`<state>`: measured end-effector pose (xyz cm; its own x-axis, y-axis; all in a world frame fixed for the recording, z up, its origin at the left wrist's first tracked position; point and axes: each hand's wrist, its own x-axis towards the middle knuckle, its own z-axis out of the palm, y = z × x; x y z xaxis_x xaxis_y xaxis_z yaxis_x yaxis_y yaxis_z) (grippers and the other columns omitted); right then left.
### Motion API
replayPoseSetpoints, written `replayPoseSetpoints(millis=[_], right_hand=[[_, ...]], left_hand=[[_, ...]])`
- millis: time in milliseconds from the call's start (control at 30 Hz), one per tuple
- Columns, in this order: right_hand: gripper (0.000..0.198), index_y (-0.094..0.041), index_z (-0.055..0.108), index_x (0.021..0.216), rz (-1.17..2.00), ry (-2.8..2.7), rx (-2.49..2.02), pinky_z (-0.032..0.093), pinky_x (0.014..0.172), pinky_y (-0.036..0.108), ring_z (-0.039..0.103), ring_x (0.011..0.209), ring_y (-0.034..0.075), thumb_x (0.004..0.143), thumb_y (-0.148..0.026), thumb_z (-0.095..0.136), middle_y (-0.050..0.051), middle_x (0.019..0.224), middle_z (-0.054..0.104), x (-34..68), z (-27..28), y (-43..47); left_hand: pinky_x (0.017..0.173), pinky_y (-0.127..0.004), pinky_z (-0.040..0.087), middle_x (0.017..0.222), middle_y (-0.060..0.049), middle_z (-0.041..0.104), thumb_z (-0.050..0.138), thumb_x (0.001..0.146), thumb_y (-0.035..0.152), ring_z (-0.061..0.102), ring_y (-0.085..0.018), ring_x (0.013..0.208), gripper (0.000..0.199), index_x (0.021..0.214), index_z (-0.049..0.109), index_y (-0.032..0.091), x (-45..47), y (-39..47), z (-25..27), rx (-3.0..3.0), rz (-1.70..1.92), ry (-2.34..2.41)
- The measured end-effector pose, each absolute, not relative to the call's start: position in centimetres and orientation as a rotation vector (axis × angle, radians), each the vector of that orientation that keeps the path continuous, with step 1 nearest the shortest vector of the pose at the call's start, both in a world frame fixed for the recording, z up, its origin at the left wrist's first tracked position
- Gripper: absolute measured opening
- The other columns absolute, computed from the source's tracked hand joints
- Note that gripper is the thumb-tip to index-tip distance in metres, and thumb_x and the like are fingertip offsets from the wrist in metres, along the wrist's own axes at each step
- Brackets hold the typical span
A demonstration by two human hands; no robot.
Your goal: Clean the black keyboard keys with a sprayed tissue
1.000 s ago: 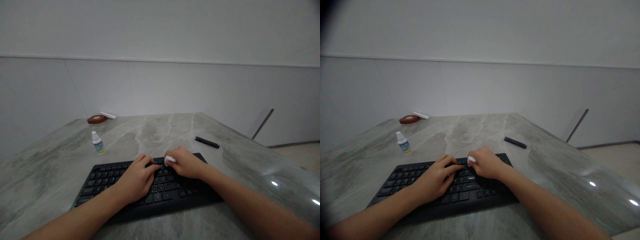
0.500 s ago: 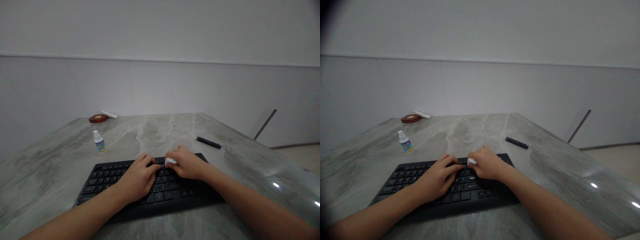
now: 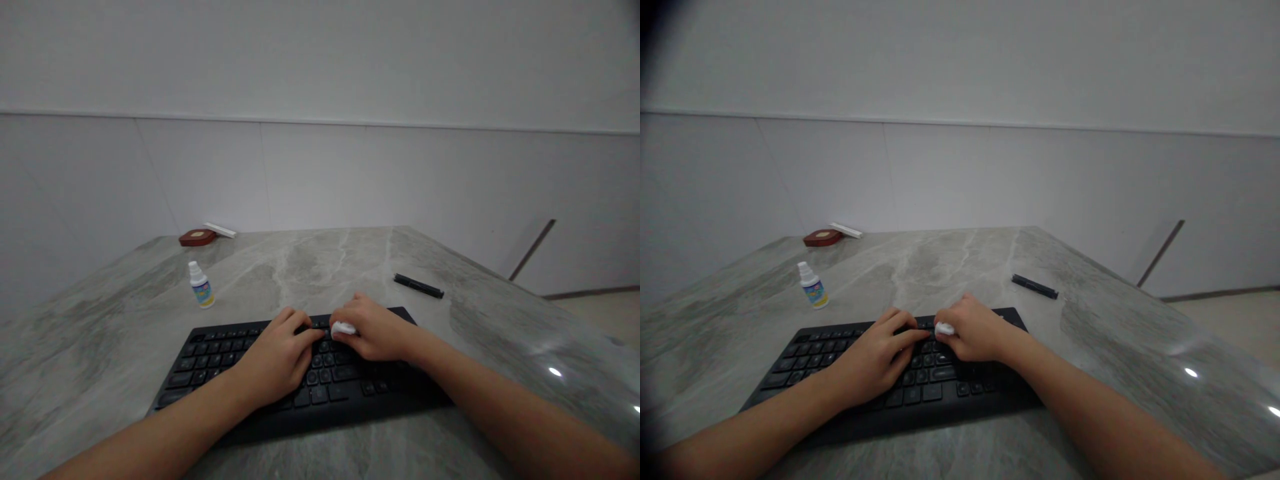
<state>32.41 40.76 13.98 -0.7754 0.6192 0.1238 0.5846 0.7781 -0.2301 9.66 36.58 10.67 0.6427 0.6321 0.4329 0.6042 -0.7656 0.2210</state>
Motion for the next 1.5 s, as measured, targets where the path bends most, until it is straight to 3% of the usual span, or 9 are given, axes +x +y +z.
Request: replayPoseSetpoints(millis=[167,333,533,733,900,1200,1367,1500], right_hand=[[0.011,-0.016,0.066,0.084,0.122,-2.747,-1.175,0.037,0.081,0.035,0.064,0.075,0.020,0.087,-0.022,0.057,0.007,0.076,0.071,33.0,14.0,40.9],[0.013,-0.017,0.066,0.089,0.245,-2.755,-1.007,0.038,0.081,0.032,0.064,0.079,0.019,0.090,-0.022,0.054,0.005,0.081,0.072,32.6,14.0,40.5],[0.015,-0.016,0.068,0.084,0.152,-2.744,-1.227,0.038,0.083,0.035,0.064,0.077,0.021,0.089,-0.024,0.056,0.007,0.077,0.071,33.3,14.2,41.0],[0.016,-0.016,0.066,0.093,0.254,-2.705,-1.050,0.039,0.081,0.032,0.064,0.084,0.021,0.092,-0.023,0.051,0.007,0.085,0.072,32.7,13.3,40.8],[0.014,-0.017,0.067,0.086,0.238,-2.794,-1.151,0.039,0.074,0.032,0.063,0.076,0.021,0.090,-0.025,0.056,0.008,0.078,0.071,33.4,14.3,40.8],[0.017,-0.017,0.065,0.093,0.220,-2.753,-1.065,0.038,0.072,0.030,0.062,0.080,0.020,0.093,-0.024,0.049,0.008,0.085,0.071,32.5,13.6,40.0],[0.019,-0.016,0.066,0.091,0.125,-2.660,-1.269,0.036,0.065,0.030,0.063,0.075,0.021,0.093,-0.027,0.051,0.009,0.080,0.071,32.8,13.5,40.2],[0.019,-0.018,0.065,0.091,0.249,-2.680,-1.134,0.036,0.067,0.028,0.063,0.078,0.019,0.094,-0.027,0.049,0.007,0.083,0.071,32.4,13.3,39.7]], left_hand=[[0.087,-0.044,0.052,0.102,-0.010,0.057,0.046,0.092,0.008,0.051,-0.025,0.098,0.035,0.120,0.065,0.018,9.7,36.6,10.6,2.805,0.776,1.059],[0.087,-0.044,0.052,0.101,-0.010,0.058,0.046,0.092,0.008,0.051,-0.025,0.098,0.035,0.119,0.065,0.018,9.7,36.6,10.6,2.798,0.769,1.058],[0.087,-0.043,0.052,0.102,-0.010,0.058,0.047,0.091,0.008,0.052,-0.025,0.098,0.035,0.119,0.065,0.017,9.7,36.6,10.5,2.797,0.789,1.058],[0.087,-0.044,0.053,0.100,-0.011,0.058,0.046,0.092,0.009,0.052,-0.025,0.098,0.035,0.118,0.067,0.018,9.8,36.5,10.8,2.794,0.785,1.061],[0.087,-0.044,0.053,0.102,-0.010,0.060,0.046,0.091,0.007,0.053,-0.024,0.097,0.036,0.119,0.066,0.018,9.7,36.5,10.9,2.801,0.807,1.055],[0.086,-0.044,0.052,0.101,-0.010,0.057,0.046,0.092,0.008,0.051,-0.025,0.097,0.036,0.120,0.066,0.019,9.7,36.5,10.9,2.785,0.758,1.062],[0.086,-0.044,0.052,0.101,-0.010,0.057,0.045,0.093,0.008,0.051,-0.025,0.097,0.034,0.119,0.066,0.017,9.8,36.4,10.9,2.786,0.764,1.059],[0.086,-0.044,0.052,0.101,-0.010,0.057,0.046,0.092,0.007,0.051,-0.025,0.097,0.036,0.120,0.065,0.018,9.7,36.5,10.9,2.789,0.762,1.049]])
